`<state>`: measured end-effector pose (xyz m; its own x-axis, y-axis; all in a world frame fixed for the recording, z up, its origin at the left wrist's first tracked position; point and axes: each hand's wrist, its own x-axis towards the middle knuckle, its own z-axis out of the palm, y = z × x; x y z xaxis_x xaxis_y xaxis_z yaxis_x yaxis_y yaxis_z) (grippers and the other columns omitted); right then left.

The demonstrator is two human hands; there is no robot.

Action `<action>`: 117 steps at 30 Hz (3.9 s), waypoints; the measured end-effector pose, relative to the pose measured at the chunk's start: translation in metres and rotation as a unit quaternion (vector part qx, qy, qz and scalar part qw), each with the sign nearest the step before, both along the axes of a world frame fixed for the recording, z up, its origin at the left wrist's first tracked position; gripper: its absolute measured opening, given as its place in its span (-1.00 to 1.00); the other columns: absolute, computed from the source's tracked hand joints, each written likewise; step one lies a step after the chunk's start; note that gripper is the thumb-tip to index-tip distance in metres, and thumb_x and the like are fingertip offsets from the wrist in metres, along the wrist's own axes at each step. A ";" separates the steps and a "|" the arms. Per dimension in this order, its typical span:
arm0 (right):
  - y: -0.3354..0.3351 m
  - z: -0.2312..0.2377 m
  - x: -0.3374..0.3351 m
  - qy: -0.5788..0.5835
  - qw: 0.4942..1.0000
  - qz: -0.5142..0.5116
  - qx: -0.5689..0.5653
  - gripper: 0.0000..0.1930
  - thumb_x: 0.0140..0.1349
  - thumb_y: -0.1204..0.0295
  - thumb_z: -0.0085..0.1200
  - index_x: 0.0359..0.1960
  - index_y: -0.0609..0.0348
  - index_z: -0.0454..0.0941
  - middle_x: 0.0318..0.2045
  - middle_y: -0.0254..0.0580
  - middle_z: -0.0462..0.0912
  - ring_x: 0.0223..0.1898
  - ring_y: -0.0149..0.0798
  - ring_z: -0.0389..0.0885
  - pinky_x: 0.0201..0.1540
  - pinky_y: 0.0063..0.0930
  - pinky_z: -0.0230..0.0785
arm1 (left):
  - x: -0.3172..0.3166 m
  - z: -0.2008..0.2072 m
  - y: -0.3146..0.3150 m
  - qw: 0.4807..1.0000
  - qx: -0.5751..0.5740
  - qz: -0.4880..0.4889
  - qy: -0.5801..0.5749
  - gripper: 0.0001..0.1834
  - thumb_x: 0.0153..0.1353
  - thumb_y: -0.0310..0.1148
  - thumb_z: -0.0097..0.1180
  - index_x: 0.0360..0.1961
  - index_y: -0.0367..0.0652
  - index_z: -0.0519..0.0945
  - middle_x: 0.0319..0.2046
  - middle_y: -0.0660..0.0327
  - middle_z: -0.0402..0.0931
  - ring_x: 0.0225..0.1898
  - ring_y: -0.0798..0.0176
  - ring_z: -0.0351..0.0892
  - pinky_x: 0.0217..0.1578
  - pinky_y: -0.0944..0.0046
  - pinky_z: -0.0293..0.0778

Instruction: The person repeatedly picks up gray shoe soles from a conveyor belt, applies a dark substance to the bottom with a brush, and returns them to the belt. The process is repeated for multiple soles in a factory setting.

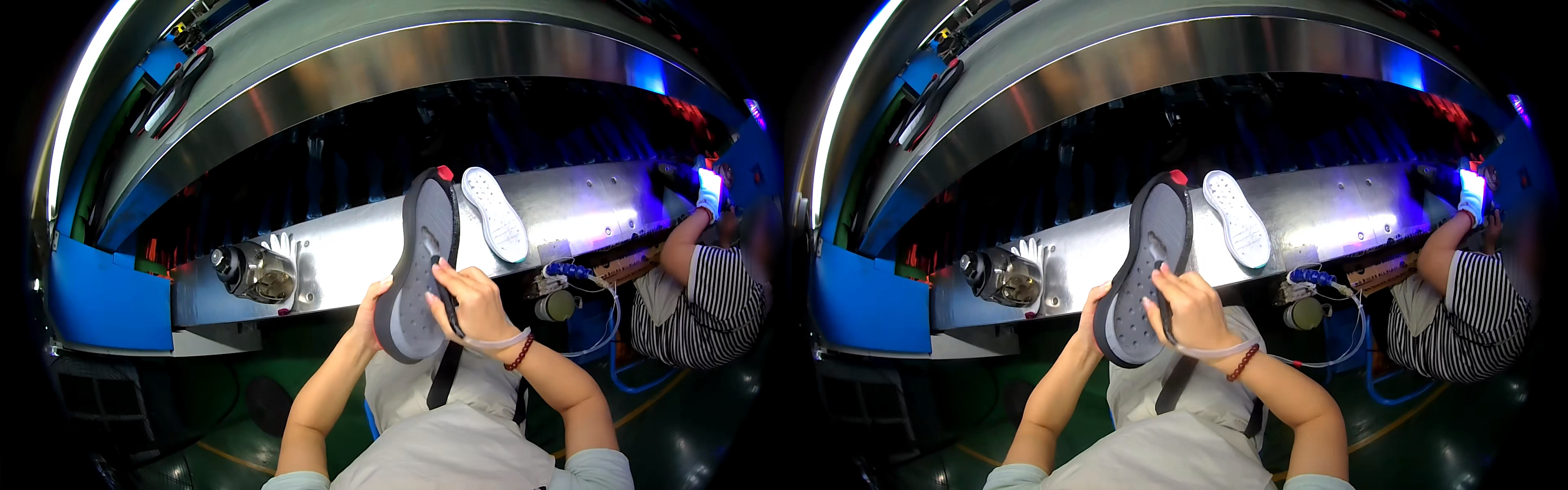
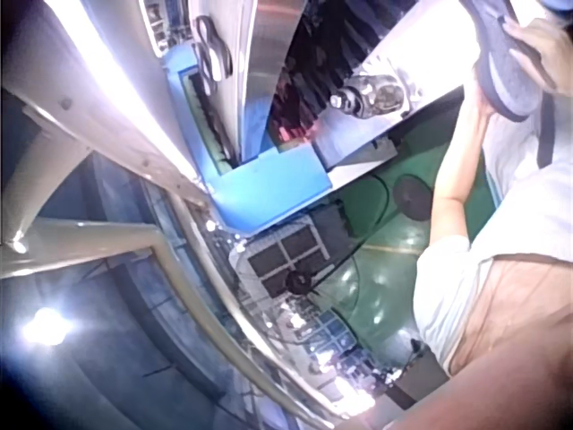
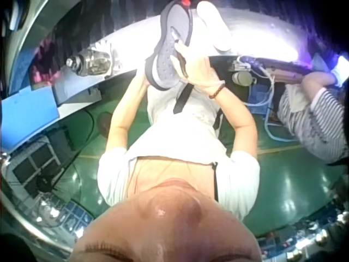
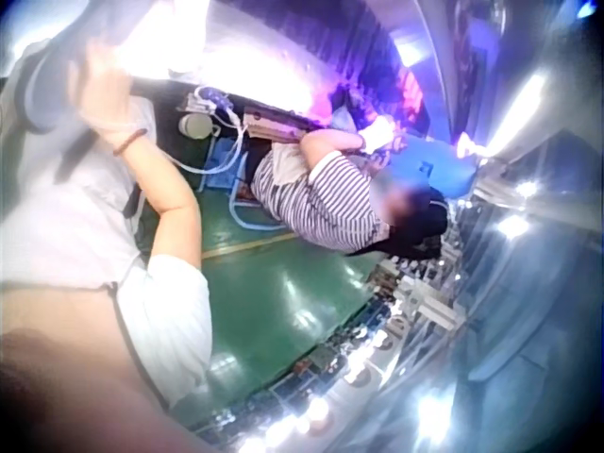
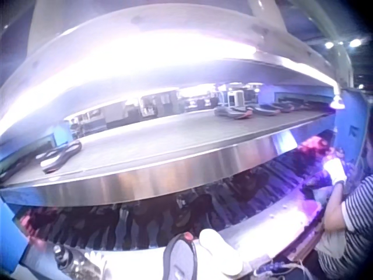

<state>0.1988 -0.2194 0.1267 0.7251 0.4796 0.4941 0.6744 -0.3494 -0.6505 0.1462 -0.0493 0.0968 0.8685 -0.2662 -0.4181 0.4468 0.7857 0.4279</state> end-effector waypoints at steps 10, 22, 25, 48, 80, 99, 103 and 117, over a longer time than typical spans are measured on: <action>-0.063 0.004 0.035 0.565 0.732 0.100 0.367 -0.75 0.19 0.48 -0.15 -0.22 0.44 0.47 -0.35 0.00 0.57 -0.40 -0.30 0.57 -0.29 -0.56 0.46 | 0.001 -0.004 0.012 0.999 0.015 0.030 -0.039 -0.47 0.12 -0.09 -0.24 0.00 -0.26 0.35 -0.11 0.04 0.45 -0.15 0.14 0.50 -0.10 0.19 0.42; -0.035 0.003 0.011 0.594 0.675 0.025 0.437 -0.84 0.18 0.50 -0.11 -0.35 0.39 0.45 -0.36 0.02 0.56 -0.50 -0.33 0.58 -0.44 -0.63 0.50 | 0.004 0.002 -0.010 0.994 -0.039 0.099 -0.036 -0.46 0.16 -0.03 -0.33 0.00 -0.21 0.35 -0.06 0.10 0.40 -0.07 0.15 0.42 -0.03 0.18 0.33; -0.024 0.006 -0.011 0.444 0.848 0.026 0.288 -0.85 0.15 0.50 -0.02 -0.31 0.36 0.50 -0.35 -0.10 0.60 -0.43 -0.43 0.56 -0.38 -0.66 0.37 | 0.009 0.005 -0.012 0.981 -0.118 0.107 -0.115 -0.46 0.16 -0.02 -0.35 -0.02 -0.21 0.36 -0.09 0.10 0.42 -0.10 0.16 0.43 -0.05 0.17 0.35; -0.026 0.012 -0.011 0.027 0.995 0.046 0.090 -0.87 -0.09 0.68 0.07 -0.43 0.39 0.50 -0.41 0.02 0.58 -0.37 -0.12 0.59 -0.28 -0.44 0.44 | -0.003 0.016 -0.012 0.994 -0.040 0.089 -0.041 -0.48 0.19 -0.06 -0.37 -0.01 -0.24 0.36 -0.11 0.10 0.44 -0.11 0.18 0.45 -0.06 0.22 0.35; -0.038 0.001 0.001 0.300 0.935 0.004 0.191 -0.92 0.03 0.63 0.03 -0.44 0.41 0.52 -0.53 -0.18 0.59 -0.56 -0.56 0.46 -0.53 -0.72 0.29 | 0.008 -0.001 -0.040 0.975 0.127 0.137 -0.121 -0.50 0.18 -0.09 -0.31 -0.03 -0.29 0.28 -0.19 0.08 0.42 -0.20 0.24 0.45 -0.16 0.28 0.40; -0.052 0.024 0.038 0.509 0.716 -0.014 0.478 -0.82 0.15 0.46 -0.09 -0.39 0.38 0.47 -0.44 -0.05 0.56 -0.44 -0.29 0.57 -0.33 -0.56 0.49 | -0.007 0.007 -0.007 0.985 0.029 0.131 -0.111 -0.41 0.07 -0.07 -0.25 0.05 -0.25 0.32 -0.02 0.03 0.38 -0.08 0.07 0.45 -0.06 0.12 0.38; -0.052 0.021 0.037 0.514 0.713 -0.001 0.476 -0.80 0.18 0.46 -0.11 -0.38 0.42 0.47 -0.40 -0.04 0.57 -0.41 -0.32 0.57 -0.29 -0.56 0.49 | -0.006 0.009 -0.010 0.985 0.020 0.133 -0.108 -0.42 0.10 -0.07 -0.27 0.04 -0.27 0.33 -0.05 0.04 0.40 -0.09 0.11 0.45 -0.06 0.16 0.38; -0.012 0.021 0.008 0.174 0.963 -0.020 0.203 -0.92 0.09 0.59 -0.01 -0.48 0.39 0.48 -0.44 -0.09 0.57 -0.48 -0.51 0.48 -0.41 -0.69 0.33 | 0.008 0.021 -0.047 0.976 0.116 0.148 -0.113 -0.52 0.16 -0.10 -0.27 -0.04 -0.27 0.30 -0.17 0.09 0.43 -0.17 0.25 0.46 -0.15 0.30 0.41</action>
